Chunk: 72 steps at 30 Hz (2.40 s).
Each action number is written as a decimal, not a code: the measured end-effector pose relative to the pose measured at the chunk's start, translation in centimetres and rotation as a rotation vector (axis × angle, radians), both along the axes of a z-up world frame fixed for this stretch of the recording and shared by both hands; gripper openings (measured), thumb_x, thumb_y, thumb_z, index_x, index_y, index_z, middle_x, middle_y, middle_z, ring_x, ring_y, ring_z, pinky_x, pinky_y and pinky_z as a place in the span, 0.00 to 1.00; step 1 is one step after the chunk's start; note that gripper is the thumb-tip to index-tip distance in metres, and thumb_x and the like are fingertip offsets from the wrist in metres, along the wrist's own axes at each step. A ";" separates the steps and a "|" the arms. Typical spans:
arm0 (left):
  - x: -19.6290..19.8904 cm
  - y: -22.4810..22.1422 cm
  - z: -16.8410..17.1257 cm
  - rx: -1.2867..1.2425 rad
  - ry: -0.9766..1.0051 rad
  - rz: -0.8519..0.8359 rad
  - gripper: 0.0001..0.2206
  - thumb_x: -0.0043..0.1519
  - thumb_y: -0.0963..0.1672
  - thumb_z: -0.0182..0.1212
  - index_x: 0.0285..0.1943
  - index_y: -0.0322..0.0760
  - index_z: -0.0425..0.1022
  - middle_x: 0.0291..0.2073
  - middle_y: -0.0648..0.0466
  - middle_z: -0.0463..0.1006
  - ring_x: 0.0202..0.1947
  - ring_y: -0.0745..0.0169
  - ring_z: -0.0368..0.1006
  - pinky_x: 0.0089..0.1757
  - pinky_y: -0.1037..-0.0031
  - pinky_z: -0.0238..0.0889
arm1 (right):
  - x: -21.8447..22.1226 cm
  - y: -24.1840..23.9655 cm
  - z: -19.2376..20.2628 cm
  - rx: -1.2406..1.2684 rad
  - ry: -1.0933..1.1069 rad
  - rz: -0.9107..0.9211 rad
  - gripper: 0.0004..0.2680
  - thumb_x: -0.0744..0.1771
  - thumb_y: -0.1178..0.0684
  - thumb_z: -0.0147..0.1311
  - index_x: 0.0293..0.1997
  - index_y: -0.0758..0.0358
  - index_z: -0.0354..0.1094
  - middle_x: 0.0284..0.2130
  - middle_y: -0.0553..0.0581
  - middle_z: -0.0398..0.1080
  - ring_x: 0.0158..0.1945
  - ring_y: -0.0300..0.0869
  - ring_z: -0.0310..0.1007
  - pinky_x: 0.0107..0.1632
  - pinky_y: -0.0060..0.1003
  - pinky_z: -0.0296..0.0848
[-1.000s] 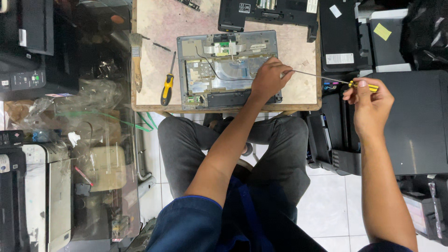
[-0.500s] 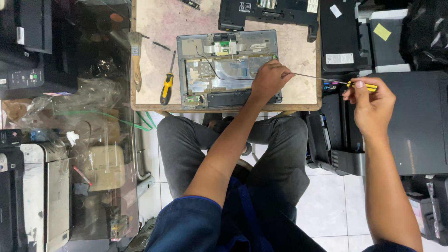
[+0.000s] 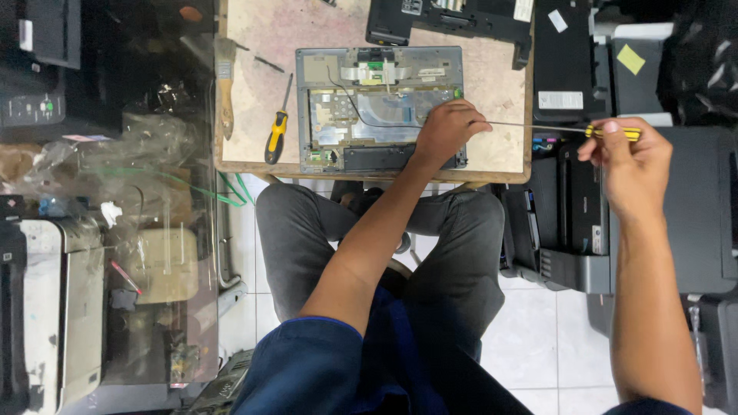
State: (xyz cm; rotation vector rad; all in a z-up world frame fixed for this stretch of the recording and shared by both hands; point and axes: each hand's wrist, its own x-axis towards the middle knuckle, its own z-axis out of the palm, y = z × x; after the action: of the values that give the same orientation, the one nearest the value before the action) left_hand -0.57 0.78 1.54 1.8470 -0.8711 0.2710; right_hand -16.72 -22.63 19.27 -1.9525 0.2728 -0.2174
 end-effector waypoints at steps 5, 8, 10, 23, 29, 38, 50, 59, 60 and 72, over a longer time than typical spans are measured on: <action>0.0 0.0 -1.1 -0.029 -0.169 -0.023 0.05 0.59 0.45 0.75 0.35 0.40 0.89 0.32 0.54 0.86 0.40 0.59 0.81 0.42 0.65 0.76 | 0.8 -1.6 -3.6 0.361 0.036 -0.218 0.08 0.78 0.48 0.53 0.48 0.57 0.71 0.30 0.55 0.75 0.29 0.35 0.74 0.36 0.25 0.72; -0.3 -0.3 -1.1 -0.015 -0.189 -0.042 0.05 0.60 0.45 0.74 0.37 0.40 0.90 0.33 0.53 0.87 0.43 0.58 0.81 0.43 0.64 0.78 | 0.2 -0.5 -4.1 0.500 0.052 -0.381 0.09 0.77 0.47 0.52 0.46 0.57 0.73 0.26 0.54 0.76 0.26 0.34 0.75 0.32 0.22 0.69; -0.5 0.0 -0.7 -0.058 -0.213 -0.029 0.05 0.60 0.44 0.75 0.37 0.39 0.90 0.33 0.53 0.86 0.43 0.58 0.81 0.43 0.64 0.78 | -0.5 0.1 -5.2 0.550 0.052 -0.441 0.09 0.77 0.47 0.51 0.45 0.57 0.73 0.25 0.53 0.76 0.25 0.34 0.75 0.30 0.22 0.67; -3.5 2.2 4.6 -0.332 -0.215 0.092 0.06 0.56 0.45 0.79 0.32 0.41 0.88 0.32 0.55 0.86 0.40 0.62 0.83 0.43 0.69 0.77 | -3.6 2.7 0.9 0.410 -0.129 -0.227 0.07 0.78 0.47 0.52 0.51 0.58 0.70 0.31 0.55 0.76 0.31 0.36 0.77 0.36 0.22 0.71; -4.1 7.0 8.4 -0.413 -0.085 0.117 0.06 0.53 0.45 0.80 0.34 0.42 0.88 0.35 0.52 0.88 0.39 0.62 0.85 0.47 0.71 0.82 | -3.7 6.5 1.8 0.434 -0.179 -0.177 0.08 0.77 0.46 0.55 0.51 0.58 0.70 0.31 0.58 0.76 0.31 0.37 0.78 0.37 0.22 0.72; -1.6 13.6 9.8 -0.269 0.033 0.150 0.24 0.56 0.46 0.82 0.62 0.55 0.79 0.46 0.60 0.89 0.44 0.70 0.86 0.45 0.76 0.86 | 0.4 10.9 1.9 0.449 -0.252 -0.100 0.07 0.76 0.46 0.55 0.50 0.57 0.67 0.31 0.59 0.75 0.30 0.40 0.74 0.36 0.27 0.67; 2.4 21.6 1.4 0.028 0.267 0.349 0.24 0.64 0.49 0.72 0.70 0.48 0.76 0.54 0.54 0.84 0.57 0.51 0.78 0.56 0.54 0.73 | 9.9 13.2 0.0 0.277 -0.250 -0.059 0.07 0.77 0.47 0.51 0.51 0.57 0.67 0.31 0.59 0.76 0.31 0.39 0.76 0.36 0.30 0.71; 2.5 19.7 2.7 0.287 0.061 0.352 0.12 0.65 0.45 0.67 0.56 0.41 0.86 0.48 0.52 0.86 0.55 0.49 0.73 0.52 0.57 0.72 | 7.9 12.4 -3.4 0.035 -0.244 -0.006 0.07 0.79 0.52 0.51 0.49 0.62 0.66 0.34 0.61 0.73 0.35 0.41 0.77 0.40 0.34 0.77; 2.9 19.2 4.0 0.343 0.038 0.336 0.12 0.64 0.44 0.68 0.55 0.40 0.86 0.47 0.52 0.87 0.52 0.53 0.73 0.51 0.61 0.71 | 8.0 12.3 -3.6 0.058 -0.252 -0.024 0.07 0.79 0.50 0.52 0.49 0.60 0.66 0.33 0.61 0.73 0.35 0.41 0.77 0.41 0.35 0.79; 6.3 12.1 4.5 0.653 0.391 0.090 0.05 0.62 0.37 0.62 0.39 0.41 0.79 0.44 0.43 0.73 0.40 0.34 0.77 0.38 0.45 0.74 | 5.3 12.1 -3.7 0.060 -0.172 -0.076 0.08 0.78 0.48 0.51 0.50 0.60 0.67 0.32 0.61 0.74 0.33 0.40 0.75 0.38 0.31 0.68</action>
State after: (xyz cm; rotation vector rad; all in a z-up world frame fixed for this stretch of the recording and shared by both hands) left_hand 5.77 12.88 6.08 2.4313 -0.6389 -0.3589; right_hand -11.44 -10.55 15.55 -1.8525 0.2373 -0.4196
